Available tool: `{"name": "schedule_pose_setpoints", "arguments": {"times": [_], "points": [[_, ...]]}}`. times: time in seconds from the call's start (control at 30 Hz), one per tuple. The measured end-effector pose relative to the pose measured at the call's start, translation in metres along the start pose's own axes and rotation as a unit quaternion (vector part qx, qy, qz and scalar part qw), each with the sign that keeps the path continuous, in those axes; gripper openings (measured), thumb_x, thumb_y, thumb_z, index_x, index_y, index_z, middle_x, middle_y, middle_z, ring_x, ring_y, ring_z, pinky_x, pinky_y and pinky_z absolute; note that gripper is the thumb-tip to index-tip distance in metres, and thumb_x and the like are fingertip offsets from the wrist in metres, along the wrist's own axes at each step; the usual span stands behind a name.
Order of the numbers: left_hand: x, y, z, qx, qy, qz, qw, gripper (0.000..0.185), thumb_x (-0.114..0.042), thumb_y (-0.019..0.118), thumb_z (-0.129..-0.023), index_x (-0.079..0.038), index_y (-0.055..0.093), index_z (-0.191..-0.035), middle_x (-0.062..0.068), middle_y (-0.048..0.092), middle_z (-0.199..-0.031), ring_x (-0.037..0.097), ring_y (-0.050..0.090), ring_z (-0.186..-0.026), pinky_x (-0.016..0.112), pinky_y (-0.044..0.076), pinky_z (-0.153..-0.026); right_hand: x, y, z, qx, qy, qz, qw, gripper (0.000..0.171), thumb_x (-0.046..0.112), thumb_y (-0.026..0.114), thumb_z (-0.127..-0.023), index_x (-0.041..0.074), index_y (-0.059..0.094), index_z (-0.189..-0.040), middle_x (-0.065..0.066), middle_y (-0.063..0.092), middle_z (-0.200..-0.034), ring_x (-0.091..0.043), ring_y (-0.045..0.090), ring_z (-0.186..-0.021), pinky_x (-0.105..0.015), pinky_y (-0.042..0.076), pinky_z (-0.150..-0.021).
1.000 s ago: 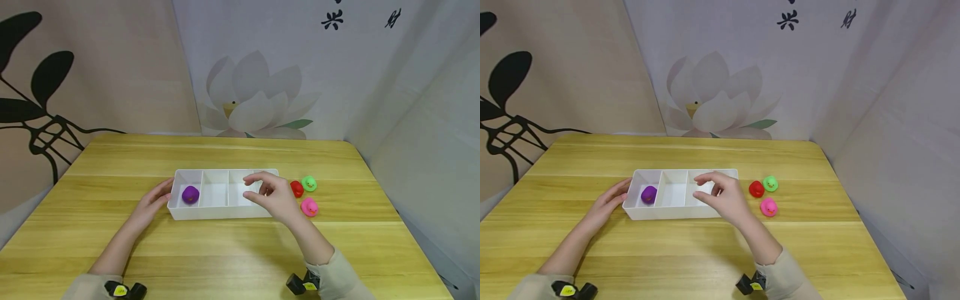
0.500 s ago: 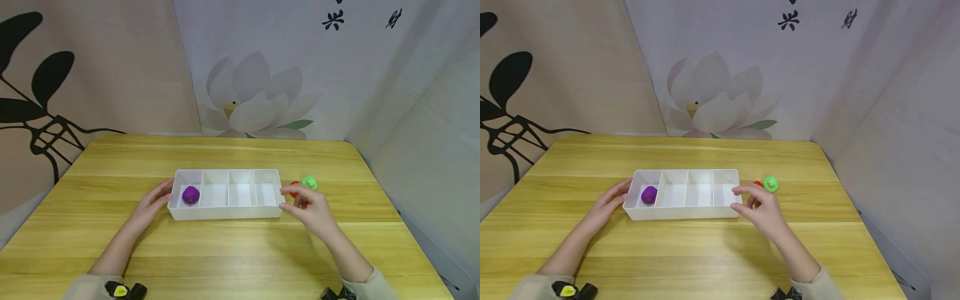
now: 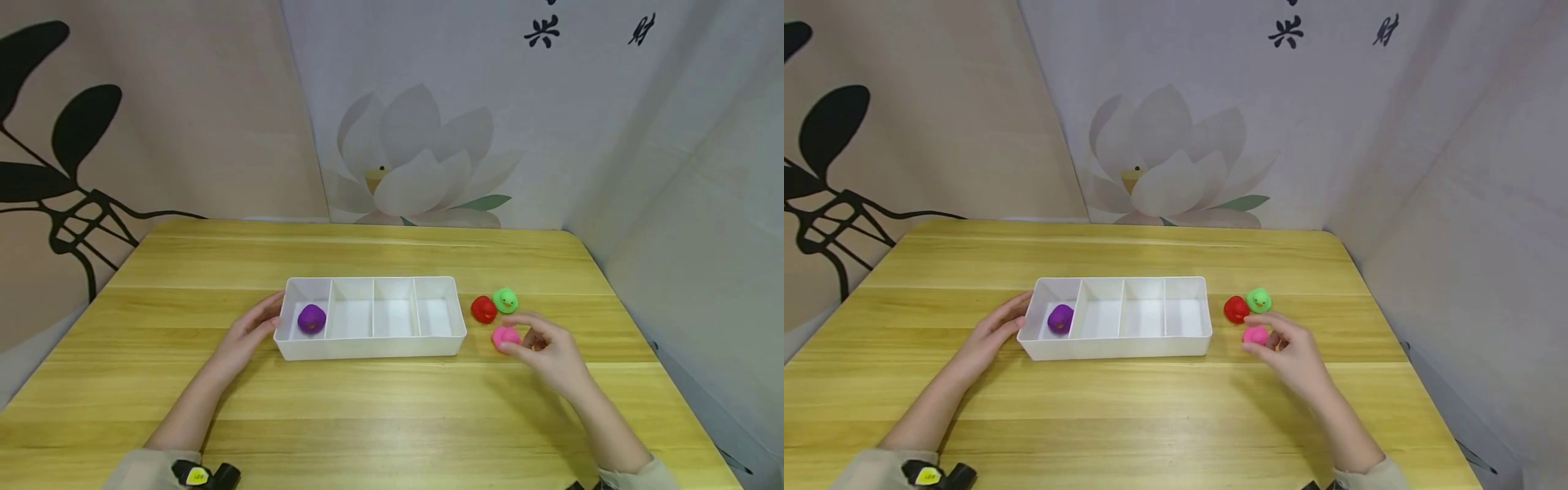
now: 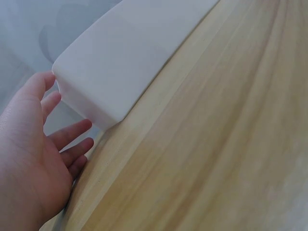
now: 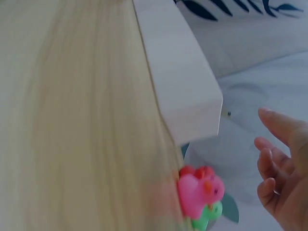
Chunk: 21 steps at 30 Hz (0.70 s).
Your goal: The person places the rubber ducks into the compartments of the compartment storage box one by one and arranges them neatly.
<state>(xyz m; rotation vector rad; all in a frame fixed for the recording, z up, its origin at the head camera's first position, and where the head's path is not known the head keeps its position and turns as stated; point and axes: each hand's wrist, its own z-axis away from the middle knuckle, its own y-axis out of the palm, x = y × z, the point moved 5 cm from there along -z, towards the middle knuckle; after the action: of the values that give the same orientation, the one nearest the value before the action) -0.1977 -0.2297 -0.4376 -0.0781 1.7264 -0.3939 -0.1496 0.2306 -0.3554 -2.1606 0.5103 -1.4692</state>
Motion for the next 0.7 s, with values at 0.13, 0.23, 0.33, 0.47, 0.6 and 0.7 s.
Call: {"name": "schedule_pose_setpoints", "arguments": {"times": [0.13, 0.23, 0.33, 0.47, 0.6, 0.7], "points": [[0.001, 0.0, 0.0, 0.001, -0.002, -0.001, 1.0, 0.046, -0.024, 0.046, -0.095, -0.018, 0.034, -0.139, 0.015, 0.044, -0.131, 0.015, 0.043, -0.116, 0.02, 0.036, -0.089, -0.033, -0.003, 0.001, 0.008, 0.009, 0.0, 1.0, 0.035, 0.012, 0.075, -0.073, 0.011, 0.064, -0.107, -0.007, 0.059, -0.088, -0.014, 0.047, -0.057, -0.024, 0.039, -0.046], [0.001, 0.0, 0.0, 0.001, -0.004, -0.002, 1.0, 0.046, -0.024, 0.046, -0.095, -0.018, 0.034, -0.139, 0.014, 0.044, -0.131, 0.015, 0.043, -0.116, 0.022, 0.036, -0.089, -0.053, -0.004, 0.001, 0.017, 0.016, 0.003, 1.0, 0.038, 0.017, 0.075, -0.073, 0.012, 0.063, -0.109, -0.007, 0.059, -0.092, -0.014, 0.048, -0.057, -0.023, 0.04, -0.046], [0.0, 0.0, 0.0, 0.001, -0.003, -0.003, 1.0, 0.046, -0.024, 0.046, -0.095, -0.018, 0.034, -0.139, 0.015, 0.045, -0.131, 0.015, 0.043, -0.115, 0.022, 0.037, -0.089, -0.064, -0.004, 0.002, 0.026, 0.026, 0.002, 0.999, 0.04, 0.019, 0.075, -0.073, 0.013, 0.062, -0.111, -0.005, 0.06, -0.094, -0.014, 0.048, -0.057, -0.024, 0.04, -0.046], [-0.001, -0.001, 0.0, 0.0, 0.004, 0.004, 1.0, 0.046, -0.022, 0.046, -0.095, -0.016, 0.035, -0.139, 0.016, 0.045, -0.13, 0.015, 0.045, -0.114, 0.021, 0.038, -0.088, -0.074, -0.004, 0.002, 0.038, 0.044, -0.003, 0.998, 0.042, 0.021, 0.075, -0.073, 0.015, 0.061, -0.112, -0.004, 0.059, -0.095, -0.014, 0.048, -0.057, -0.024, 0.038, -0.042], [-0.002, -0.001, 0.0, 0.002, 0.011, 0.01, 0.9999, 0.046, -0.02, 0.046, -0.095, -0.016, 0.035, -0.139, 0.017, 0.045, -0.129, 0.015, 0.045, -0.114, 0.02, 0.038, -0.088, -0.086, -0.001, 0.004, 0.043, 0.06, -0.016, 0.997, 0.041, 0.02, 0.075, -0.073, 0.016, 0.061, -0.112, -0.007, 0.058, -0.088, -0.014, 0.046, -0.054, -0.025, 0.037, -0.04], [-0.003, 0.0, 0.0, 0.003, 0.011, 0.012, 0.9999, 0.046, -0.019, 0.046, -0.095, -0.016, 0.034, -0.139, 0.017, 0.045, -0.13, 0.015, 0.045, -0.114, 0.02, 0.038, -0.088, -0.094, 0.001, 0.004, 0.042, 0.059, -0.022, 0.997, 0.041, 0.018, 0.076, -0.073, 0.015, 0.061, -0.111, -0.008, 0.055, -0.076, -0.013, 0.045, -0.05, -0.025, 0.037, -0.038]]}}
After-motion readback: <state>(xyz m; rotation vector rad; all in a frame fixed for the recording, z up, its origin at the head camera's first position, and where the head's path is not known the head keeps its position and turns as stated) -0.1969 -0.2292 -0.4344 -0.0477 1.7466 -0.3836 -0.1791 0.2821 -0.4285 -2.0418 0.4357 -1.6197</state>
